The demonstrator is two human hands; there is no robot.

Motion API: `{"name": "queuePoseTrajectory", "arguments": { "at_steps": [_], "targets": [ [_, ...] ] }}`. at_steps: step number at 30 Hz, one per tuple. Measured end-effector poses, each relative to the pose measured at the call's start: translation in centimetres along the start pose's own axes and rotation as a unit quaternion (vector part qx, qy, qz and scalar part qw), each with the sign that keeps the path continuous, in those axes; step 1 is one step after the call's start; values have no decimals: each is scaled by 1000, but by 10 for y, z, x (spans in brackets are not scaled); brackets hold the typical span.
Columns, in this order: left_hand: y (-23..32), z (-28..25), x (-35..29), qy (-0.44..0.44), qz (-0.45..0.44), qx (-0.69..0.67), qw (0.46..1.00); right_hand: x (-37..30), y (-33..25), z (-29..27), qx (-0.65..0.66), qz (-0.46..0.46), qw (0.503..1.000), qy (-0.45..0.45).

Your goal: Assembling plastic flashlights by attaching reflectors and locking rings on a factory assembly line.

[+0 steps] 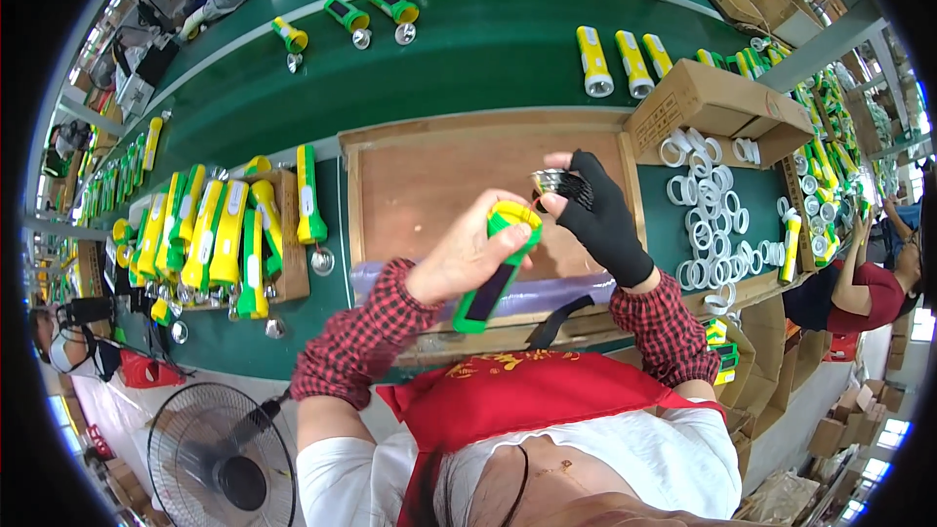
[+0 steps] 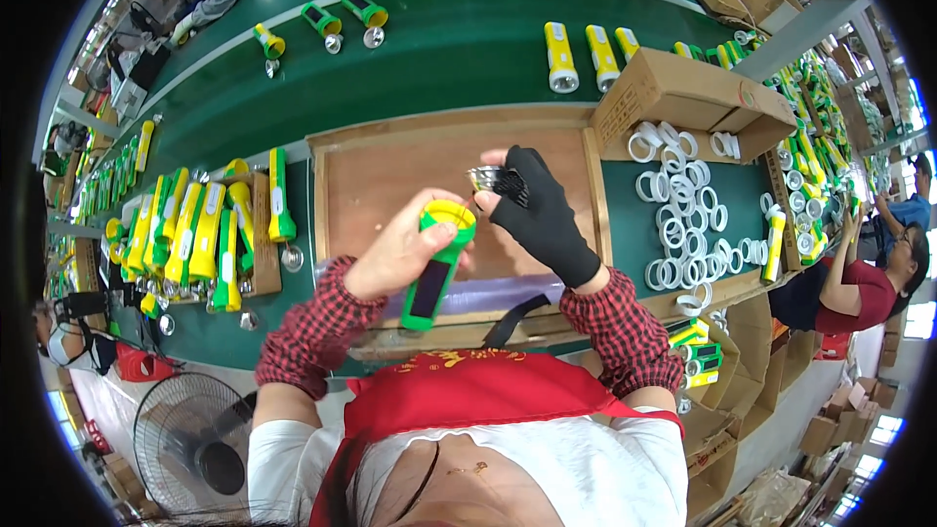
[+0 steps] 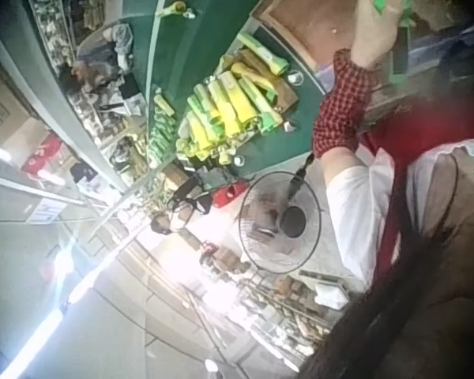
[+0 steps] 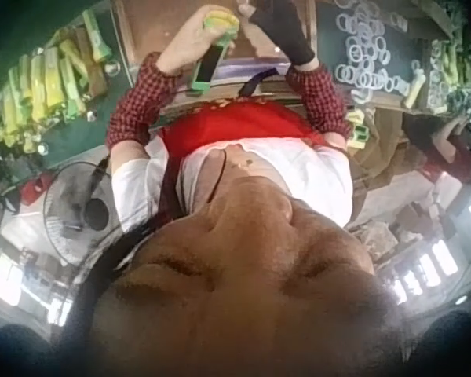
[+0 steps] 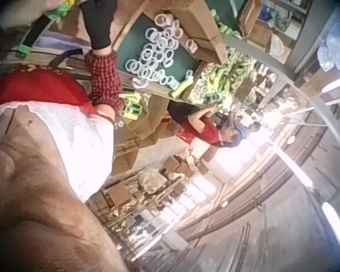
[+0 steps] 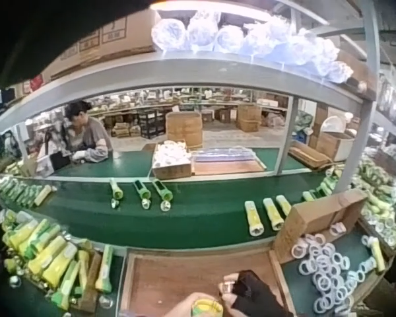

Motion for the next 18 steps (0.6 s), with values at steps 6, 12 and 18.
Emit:
{"name": "queuePoseTrajectory", "arguments": {
  "at_steps": [6,12,18],
  "targets": [
    [-76,35,-31,62,20,-223,973,-52,-4,42,-333,-169,914,-157],
    [-84,41,-49,69,-13,-279,958,-55,11,47,-148,-79,950,-265],
    [-93,36,-50,107,4,-203,973,0,88,26,-454,-64,887,-56]
  ]
}}
Point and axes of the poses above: each hand's wrist, its own x-axis towards the middle knuckle, its own z-axis out of the palm, y = z × x, the point moved 4 cm from there along x, towards the middle knuckle, and after that the axes turned 8 degrees about -y, right-handed, at the moved point
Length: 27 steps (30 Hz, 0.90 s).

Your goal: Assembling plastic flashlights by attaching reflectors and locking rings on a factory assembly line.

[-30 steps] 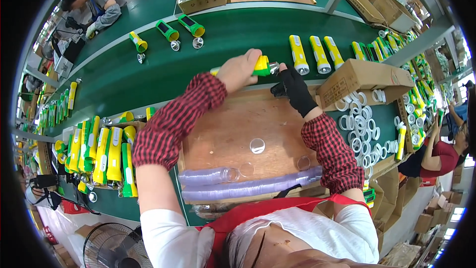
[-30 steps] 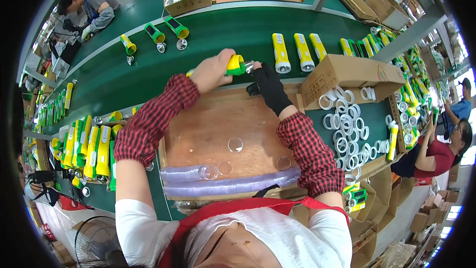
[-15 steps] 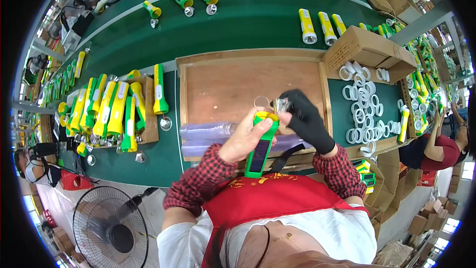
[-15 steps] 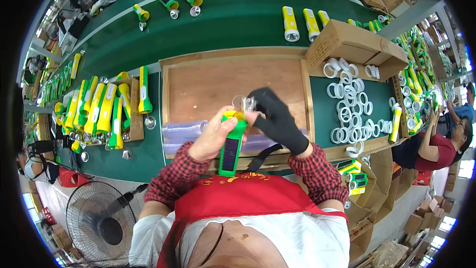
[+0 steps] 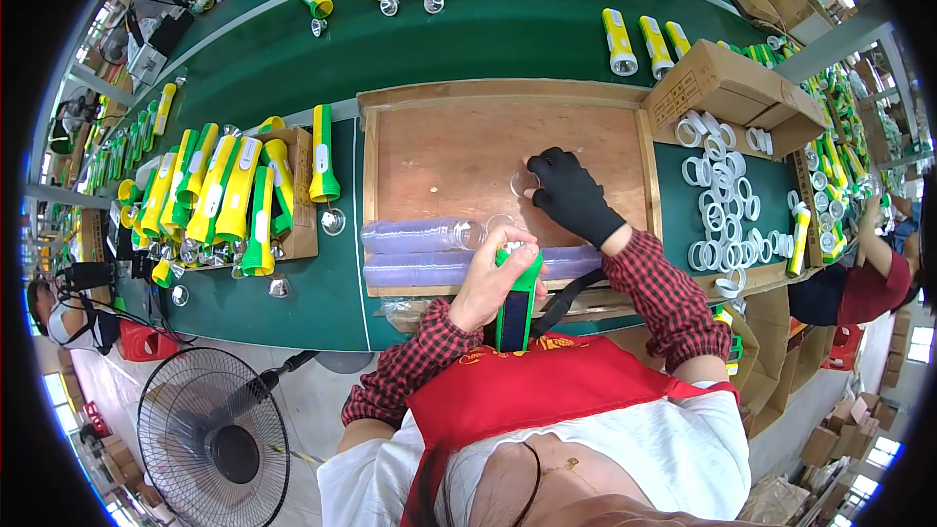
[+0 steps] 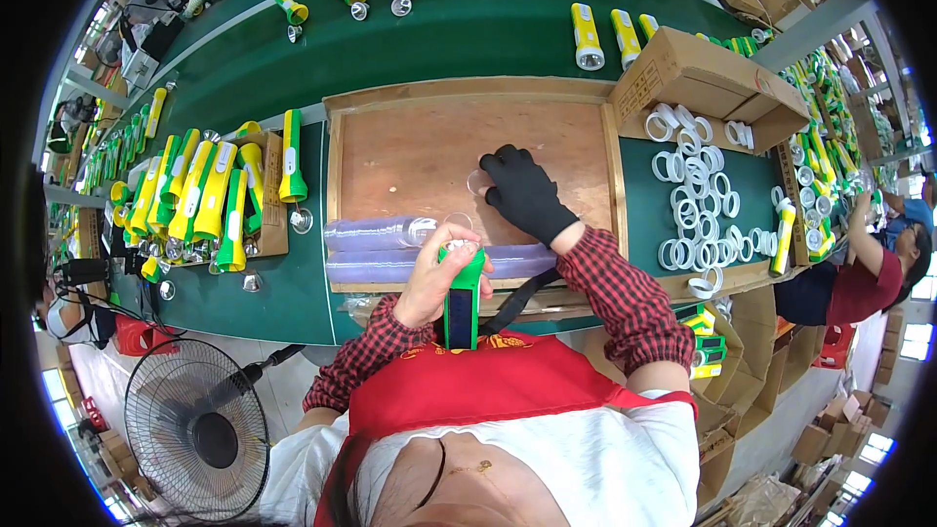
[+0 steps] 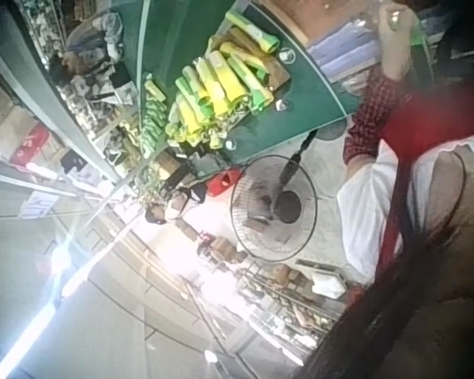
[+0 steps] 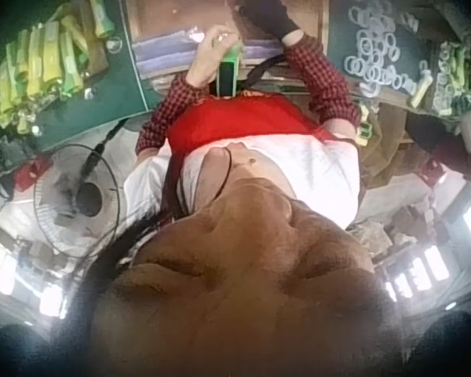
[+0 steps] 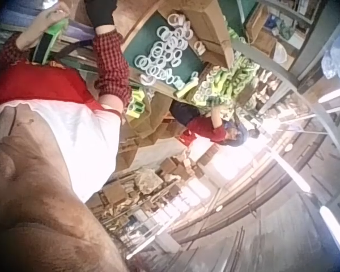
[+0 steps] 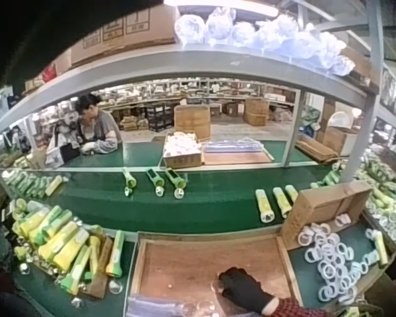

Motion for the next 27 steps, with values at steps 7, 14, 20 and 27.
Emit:
{"name": "queuePoseTrajectory", "arguments": {
  "at_steps": [7,14,20,27],
  "targets": [
    [1,4,-1,-8,6,2,1000,1,17,-1,42,50,998,-24],
    [1,-2,-2,6,12,-36,999,-52,-66,-66,180,-70,981,24],
    [-6,7,4,-42,-50,-16,998,-68,-57,-72,204,-80,975,-46],
    [-6,15,0,-69,-66,-10,995,-73,184,-123,-398,287,862,128]
  ]
}}
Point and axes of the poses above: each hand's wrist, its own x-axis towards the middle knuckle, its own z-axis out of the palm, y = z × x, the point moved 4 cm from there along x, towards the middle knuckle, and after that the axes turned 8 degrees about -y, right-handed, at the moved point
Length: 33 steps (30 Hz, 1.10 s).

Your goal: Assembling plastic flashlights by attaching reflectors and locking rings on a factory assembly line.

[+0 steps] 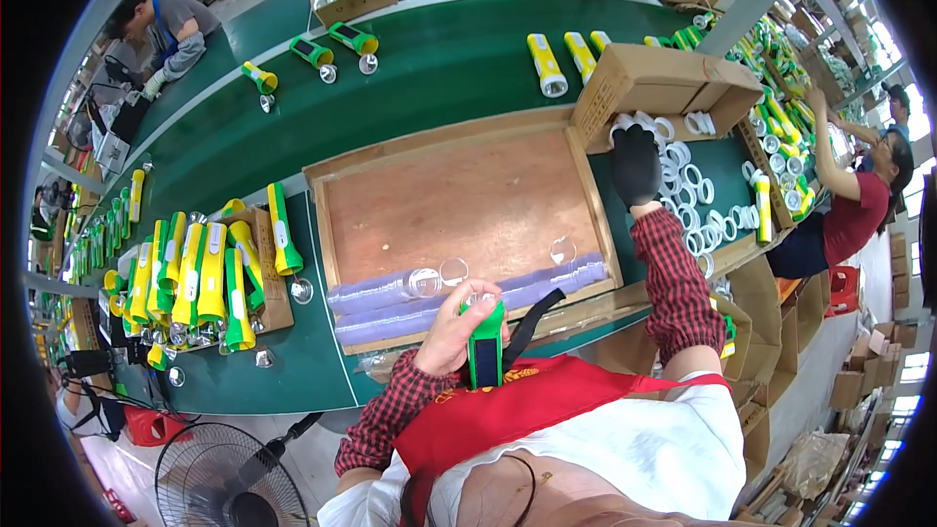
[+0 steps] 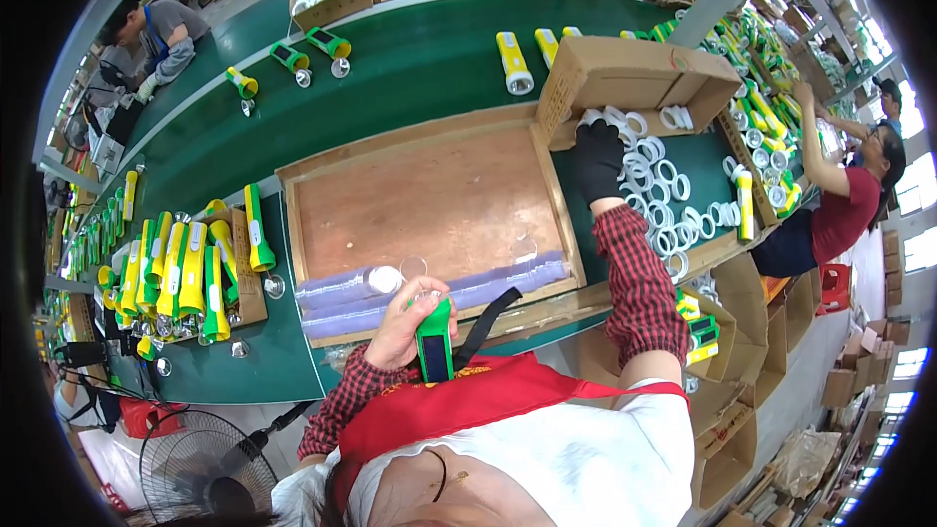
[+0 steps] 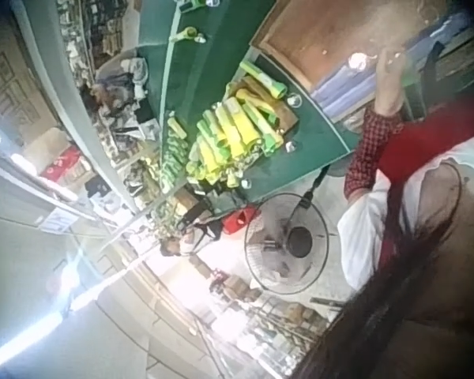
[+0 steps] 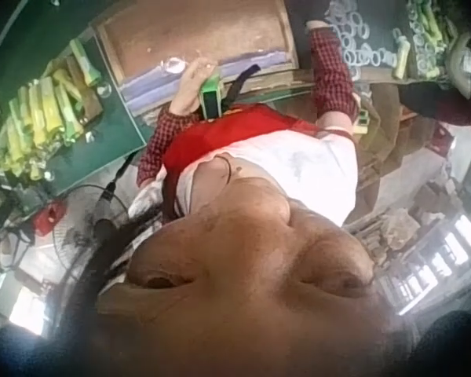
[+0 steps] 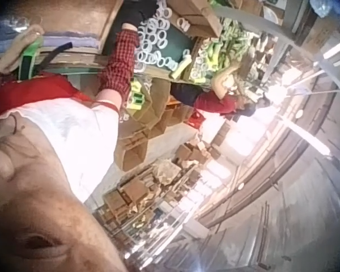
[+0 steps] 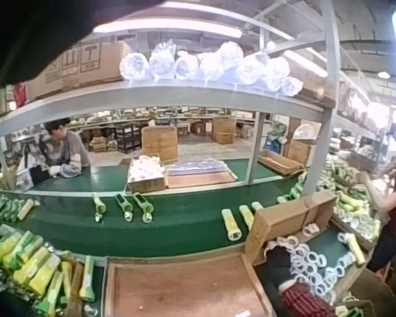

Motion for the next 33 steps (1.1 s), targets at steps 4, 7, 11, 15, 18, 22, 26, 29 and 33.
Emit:
{"name": "queuePoseTrajectory", "arguments": {
  "at_steps": [4,7,11,15,18,22,26,29,33],
  "targets": [
    [-2,-2,-6,5,10,-2,1000,0,4,10,-38,-43,996,67],
    [-6,-5,-9,3,22,-27,999,-12,2,-14,88,-64,989,104],
    [-3,-8,-11,9,36,-36,999,-42,-62,-117,565,-92,814,-103],
    [-1,0,-2,-34,37,-41,998,-97,-136,-137,700,-145,680,-161],
    [13,7,-6,-27,46,-50,997,-133,-189,-149,686,-193,648,-268],
    [3,-4,-17,-22,34,-57,998,-149,-207,-156,678,-223,641,-283],
    [-2,-8,-22,-60,13,-20,998,-152,-210,-162,657,-300,656,-220],
    [-6,-2,-19,-56,74,-25,995,-157,-210,-167,621,-348,685,-154],
    [-10,-1,-20,-13,42,2,999,-165,-209,-163,565,-393,709,-151]
  ]
}}
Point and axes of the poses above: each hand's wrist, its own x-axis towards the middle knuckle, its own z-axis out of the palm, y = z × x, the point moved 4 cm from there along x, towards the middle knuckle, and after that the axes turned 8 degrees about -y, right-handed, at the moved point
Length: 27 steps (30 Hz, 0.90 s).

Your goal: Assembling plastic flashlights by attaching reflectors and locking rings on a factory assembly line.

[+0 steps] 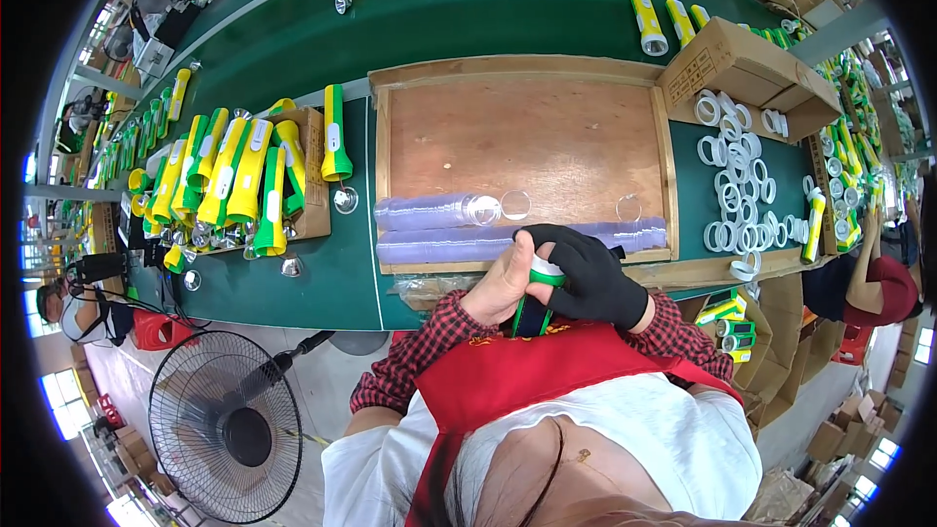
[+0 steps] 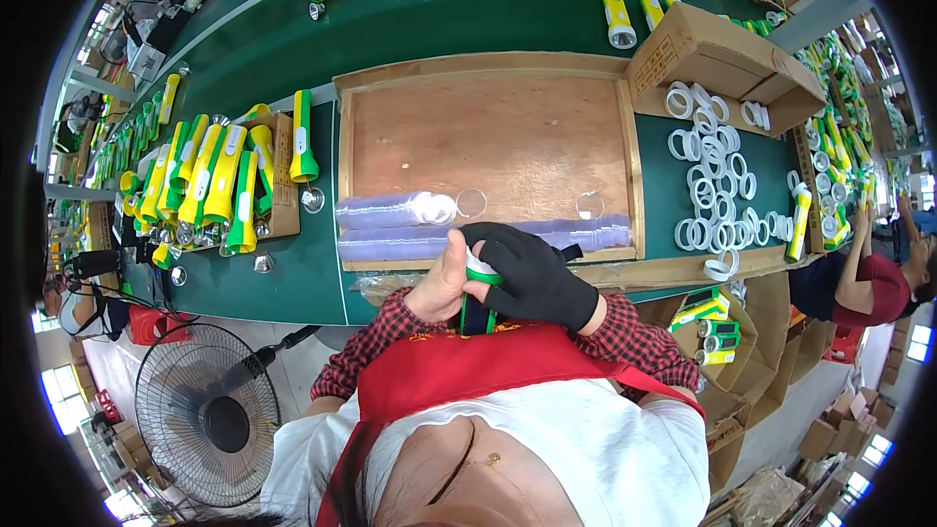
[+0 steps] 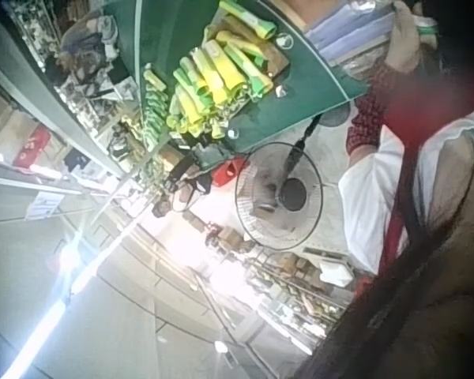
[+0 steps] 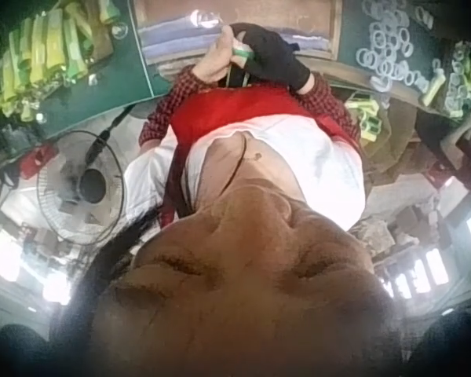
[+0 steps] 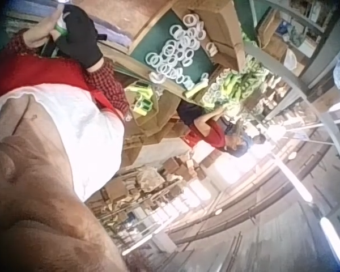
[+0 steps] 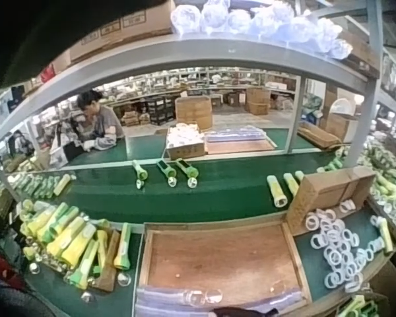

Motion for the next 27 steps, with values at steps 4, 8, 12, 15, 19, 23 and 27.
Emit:
{"name": "queuePoseTrajectory", "arguments": {
  "at_steps": [4,8,12,15,19,23,27],
  "targets": [
    [-4,-5,10,16,-17,-54,998,0,0,-5,-33,0,998,44],
    [23,-1,17,-18,53,368,928,9,17,-36,-22,98,985,142],
    [34,20,14,-56,-97,75,991,25,14,-57,54,24,983,173],
    [36,24,16,-111,-116,11,987,27,9,-59,109,-28,975,193],
    [51,5,28,127,128,613,769,21,16,-44,-98,129,958,235],
    [58,6,30,202,69,687,694,27,16,-62,-195,155,956,153],
    [58,24,27,-83,-160,196,964,40,23,-86,124,75,989,-7]
  ]
}}
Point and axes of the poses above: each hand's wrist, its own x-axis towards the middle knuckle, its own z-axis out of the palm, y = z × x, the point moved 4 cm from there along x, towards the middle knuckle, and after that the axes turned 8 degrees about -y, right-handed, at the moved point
